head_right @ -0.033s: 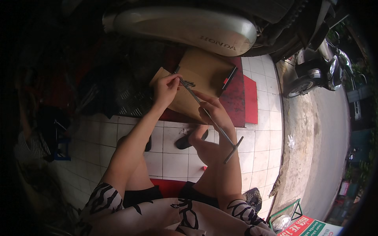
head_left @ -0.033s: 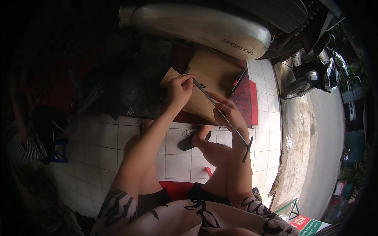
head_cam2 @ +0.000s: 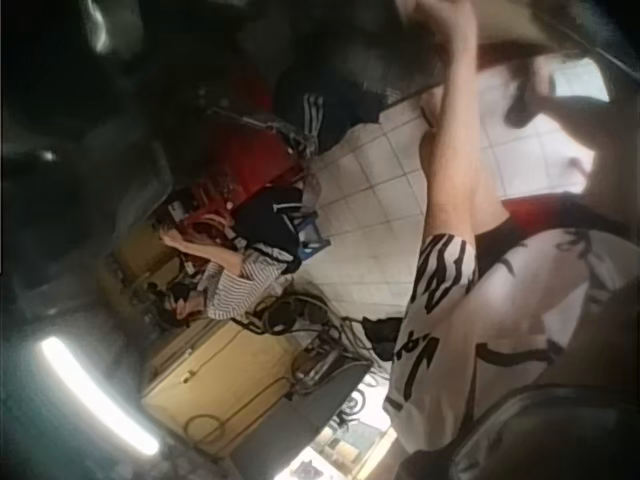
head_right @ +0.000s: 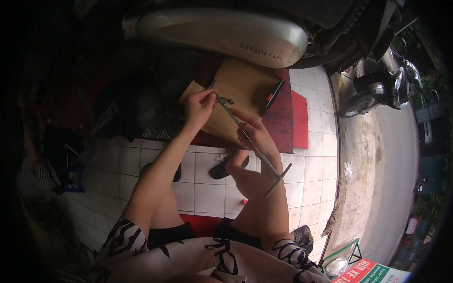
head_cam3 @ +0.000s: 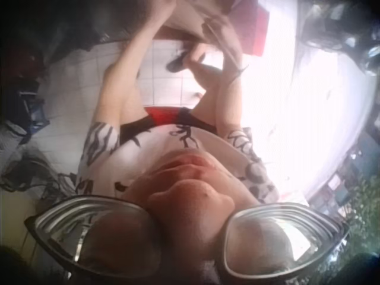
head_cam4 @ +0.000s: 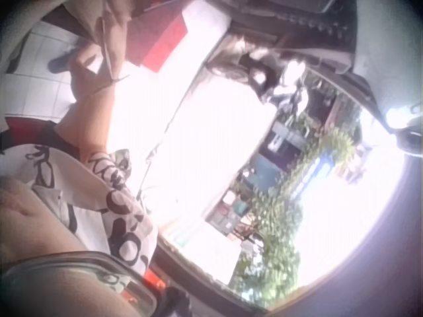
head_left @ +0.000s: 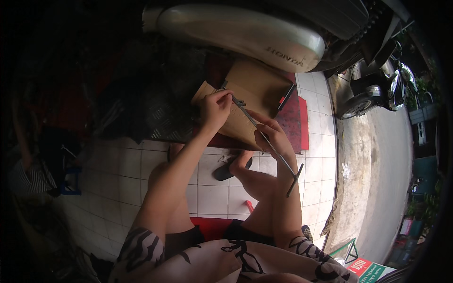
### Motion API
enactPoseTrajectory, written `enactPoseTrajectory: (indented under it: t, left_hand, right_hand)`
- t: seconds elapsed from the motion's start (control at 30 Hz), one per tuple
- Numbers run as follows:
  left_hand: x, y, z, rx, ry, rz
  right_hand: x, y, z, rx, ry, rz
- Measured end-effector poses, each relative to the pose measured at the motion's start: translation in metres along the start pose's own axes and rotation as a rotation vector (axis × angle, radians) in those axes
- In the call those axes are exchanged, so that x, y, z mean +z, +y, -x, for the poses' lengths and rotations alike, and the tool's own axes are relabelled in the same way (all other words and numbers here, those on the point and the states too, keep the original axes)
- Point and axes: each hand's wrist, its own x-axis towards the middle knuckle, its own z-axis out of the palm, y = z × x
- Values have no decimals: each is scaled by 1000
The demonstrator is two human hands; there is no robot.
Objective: The person uses a T-handle wrench to unscrew fasteners from the side panel of a scooter. They loosen multiple screws and place them on a piece of cardboard on the floor.
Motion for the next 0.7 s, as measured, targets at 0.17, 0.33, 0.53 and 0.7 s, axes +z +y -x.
enactPoseTrajectory:
  t: [0.17, 0.33, 0.53, 0.7]
  left_hand:
    - [4, 16, 0, 30, 43, 48]
    - [22, 86, 19, 130, 44, 320]
    - [46, 168, 9, 319, 29, 583]
    - [50, 193, -33, 292, 38, 507]
  right_hand:
    - [16, -8, 5, -56, 69, -29]
    - [59, -55, 55, -152, 198, 269]
    - [118, -87, 85, -482, 537, 478]
    - [114, -121, 56, -556, 558, 503]
